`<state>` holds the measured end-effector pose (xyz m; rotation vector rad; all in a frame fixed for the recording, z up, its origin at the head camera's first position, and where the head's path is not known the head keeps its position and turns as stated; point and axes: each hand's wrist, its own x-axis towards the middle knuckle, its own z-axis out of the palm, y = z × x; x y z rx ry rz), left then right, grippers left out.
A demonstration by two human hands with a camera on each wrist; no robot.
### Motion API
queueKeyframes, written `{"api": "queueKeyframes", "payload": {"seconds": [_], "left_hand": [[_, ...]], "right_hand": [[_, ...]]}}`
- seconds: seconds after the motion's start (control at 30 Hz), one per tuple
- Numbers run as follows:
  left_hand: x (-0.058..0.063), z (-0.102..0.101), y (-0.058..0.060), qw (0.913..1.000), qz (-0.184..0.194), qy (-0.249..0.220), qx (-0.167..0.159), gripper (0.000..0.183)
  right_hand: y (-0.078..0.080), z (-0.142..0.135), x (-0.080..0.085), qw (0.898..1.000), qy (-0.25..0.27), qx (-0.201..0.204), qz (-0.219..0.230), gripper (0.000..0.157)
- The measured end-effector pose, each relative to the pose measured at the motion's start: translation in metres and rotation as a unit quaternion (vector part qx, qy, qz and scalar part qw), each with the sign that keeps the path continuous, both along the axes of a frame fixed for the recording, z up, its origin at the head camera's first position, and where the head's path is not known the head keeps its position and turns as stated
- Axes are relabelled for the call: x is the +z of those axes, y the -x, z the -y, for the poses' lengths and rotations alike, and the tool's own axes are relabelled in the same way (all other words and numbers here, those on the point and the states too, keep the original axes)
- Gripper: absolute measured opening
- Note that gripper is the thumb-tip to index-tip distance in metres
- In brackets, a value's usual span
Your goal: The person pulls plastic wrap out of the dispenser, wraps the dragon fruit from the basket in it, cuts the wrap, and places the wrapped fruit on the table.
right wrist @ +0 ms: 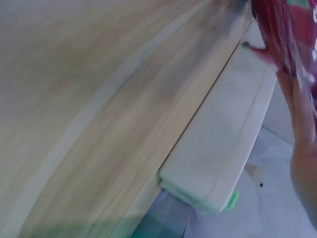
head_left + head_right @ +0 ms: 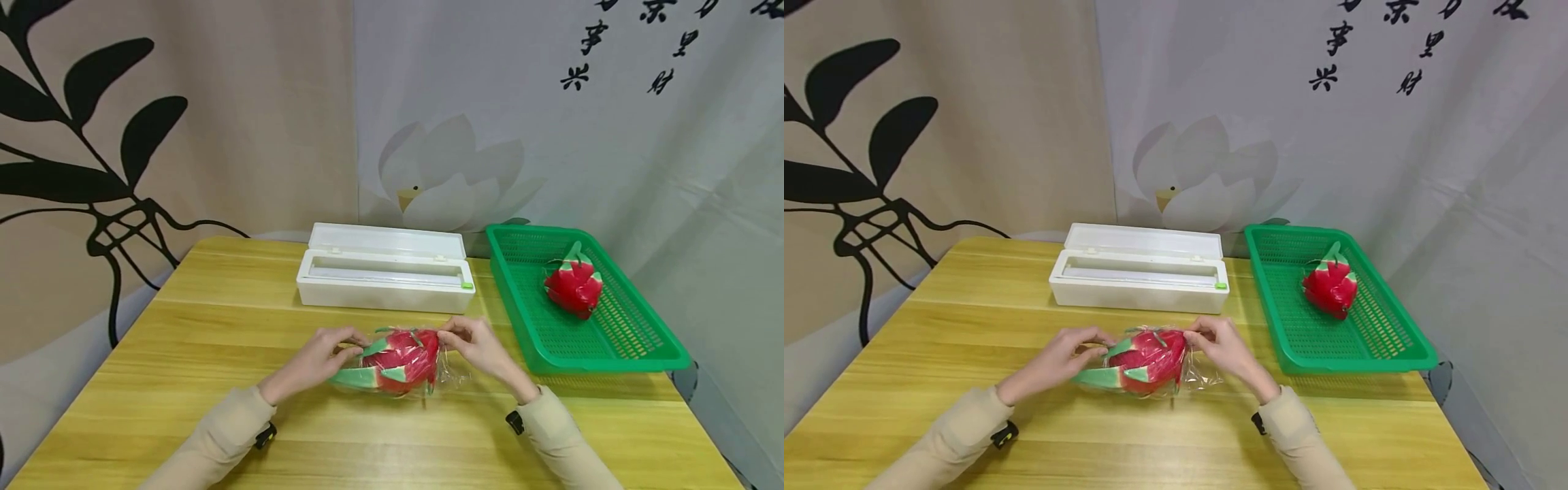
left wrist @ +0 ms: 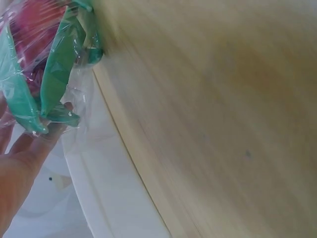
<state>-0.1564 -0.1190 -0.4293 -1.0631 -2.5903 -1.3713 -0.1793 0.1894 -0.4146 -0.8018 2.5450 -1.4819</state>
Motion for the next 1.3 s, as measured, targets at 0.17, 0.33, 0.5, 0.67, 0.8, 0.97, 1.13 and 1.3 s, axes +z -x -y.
{"api": "queueKeyframes", "payload": {"seconds": [0.17, 0.33, 0.5, 0.67, 0.8, 0.97, 1.13, 1.3], "left_hand": [[0.000, -0.001, 0.001, 0.9980, -0.050, 0.037, -0.010, 0.017], [-0.002, -0.003, 0.002, 0.9947, -0.083, 0.056, -0.024, 0.020], [0.002, -0.002, -0.002, 0.9940, -0.063, 0.082, -0.036, 0.039], [0.005, 0.000, -0.008, 0.9892, -0.032, 0.139, -0.034, 0.077], [0.001, 0.000, -0.006, 0.9877, -0.048, 0.144, -0.038, 0.071], [-0.003, -0.001, 0.004, 0.9936, -0.052, 0.089, -0.047, 0.058], [-0.005, 0.002, 0.013, 0.9969, -0.019, 0.060, -0.047, 0.054], [-0.009, 0.007, 0.021, 0.9971, 0.046, 0.032, -0.051, 0.049]], "right_hand": [[-0.002, -0.021, -0.002, 0.994, -0.044, 0.087, 0.038, 0.032], [-0.003, -0.026, -0.008, 0.991, -0.071, 0.111, 0.023, 0.042], [-0.003, -0.018, -0.012, 0.994, -0.068, 0.077, -0.048, 0.023], [-0.005, -0.015, -0.011, 0.989, -0.066, 0.051, -0.118, 0.006], [-0.005, -0.013, -0.010, 0.990, -0.061, 0.042, -0.121, 0.010], [-0.003, -0.011, -0.011, 0.991, -0.052, 0.014, -0.120, 0.013], [0.001, -0.008, -0.009, 0.991, -0.042, -0.027, -0.122, 0.011], [0.004, -0.006, -0.006, 0.994, -0.051, -0.041, -0.085, 0.009]]}}
